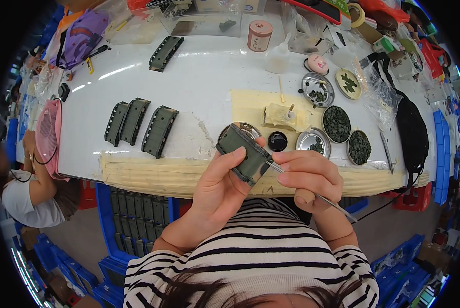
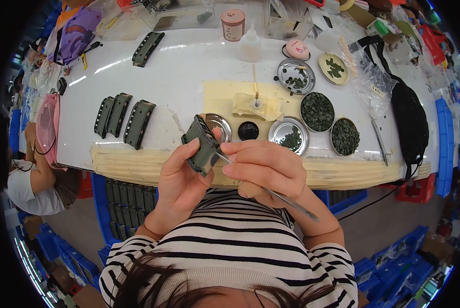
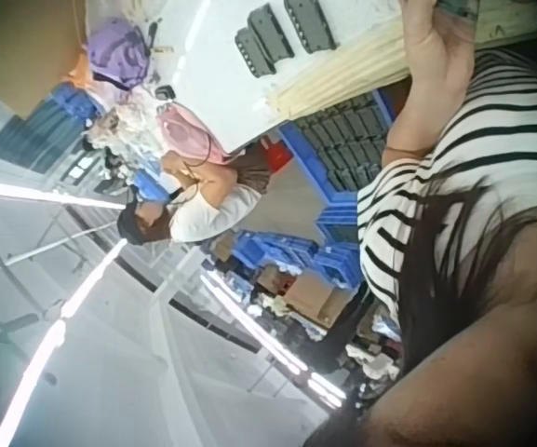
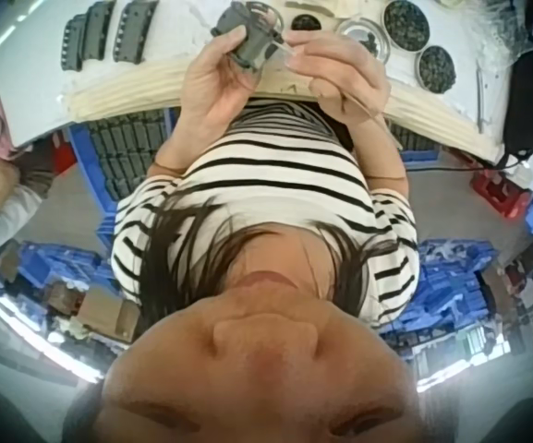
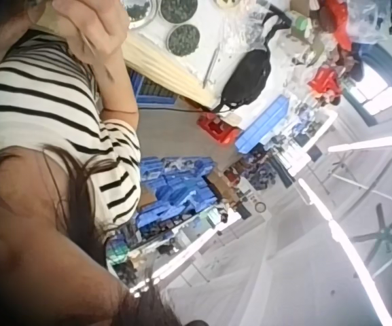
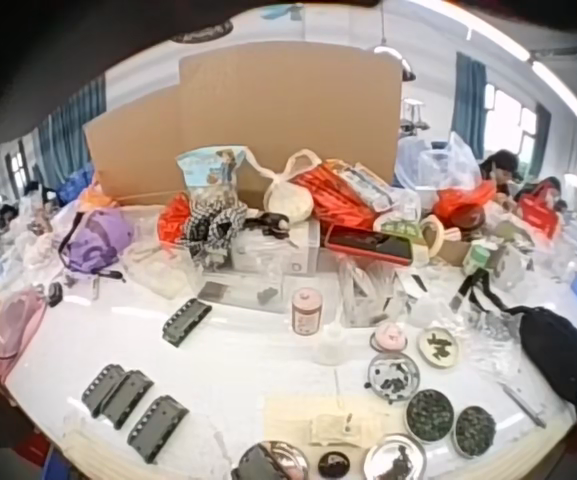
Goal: Assembling and detailing small toy tank models at a workbench using precise tools.
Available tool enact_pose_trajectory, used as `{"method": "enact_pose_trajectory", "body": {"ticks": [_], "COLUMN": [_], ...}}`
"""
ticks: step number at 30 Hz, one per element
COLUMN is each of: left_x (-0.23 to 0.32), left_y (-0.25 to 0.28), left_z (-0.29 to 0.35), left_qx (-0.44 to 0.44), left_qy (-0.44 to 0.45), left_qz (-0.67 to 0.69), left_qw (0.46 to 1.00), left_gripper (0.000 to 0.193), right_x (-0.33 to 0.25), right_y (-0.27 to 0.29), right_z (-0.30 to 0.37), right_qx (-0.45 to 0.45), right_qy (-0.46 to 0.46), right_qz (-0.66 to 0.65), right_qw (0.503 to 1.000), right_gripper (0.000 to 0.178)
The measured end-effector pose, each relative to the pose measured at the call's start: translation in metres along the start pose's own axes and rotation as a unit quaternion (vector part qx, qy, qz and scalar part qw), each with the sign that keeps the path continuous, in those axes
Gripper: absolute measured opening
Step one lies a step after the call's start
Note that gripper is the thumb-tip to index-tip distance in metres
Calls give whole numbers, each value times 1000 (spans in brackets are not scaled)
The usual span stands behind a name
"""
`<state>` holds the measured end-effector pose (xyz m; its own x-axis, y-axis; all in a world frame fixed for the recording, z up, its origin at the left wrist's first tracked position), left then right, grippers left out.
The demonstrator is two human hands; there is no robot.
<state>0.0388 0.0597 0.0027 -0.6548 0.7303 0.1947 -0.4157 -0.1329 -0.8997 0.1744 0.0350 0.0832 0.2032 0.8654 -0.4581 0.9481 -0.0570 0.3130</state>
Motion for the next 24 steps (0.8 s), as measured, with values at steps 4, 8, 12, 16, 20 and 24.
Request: {"method": "enact_pose_trajectory", "body": {"ticks": [4,8,12,16,20,24], "left_x": [1,2,9,16,22,28], "left_y": [-1,2,1,-2,-2,-1], "left_z": [0,-3,-3,-2,1,2], "left_qx": [5,20,17,10,-33,-55], "left_qy": [-9,-19,-40,-36,-28,-51], "left_qz": [-6,-8,-36,-48,-26,-32], "left_qw": [1000,1000,998,998,999,997], "left_gripper": [35,34,33,36,41,44], "right_x": [2,6,11,9,9,4], "right_y": [0,-3,-4,-4,-4,-4], "right_z": [2,9,12,6,-2,-6], "right_qx": [22,27,63,27,-10,-46], "right_qy": [-7,-1,-43,-44,-29,4], "right_qz": [0,16,-36,-52,-70,-14], "right_qw": [1000,1000,996,997,997,999], "right_gripper": [16,19,28,37,37,44]}}
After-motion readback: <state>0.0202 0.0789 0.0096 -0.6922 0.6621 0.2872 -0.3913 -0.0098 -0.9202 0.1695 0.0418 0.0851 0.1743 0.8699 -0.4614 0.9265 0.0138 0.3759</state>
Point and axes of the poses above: each hand's wrist, its own z-axis away from the middle knuckle, its own y-axis out of the back of the hand, x = y × z, the point moved 7 cm from there along -z, towards the middle knuckle, and after that the axes turned 8 degrees about y, right-handed, at the moved point
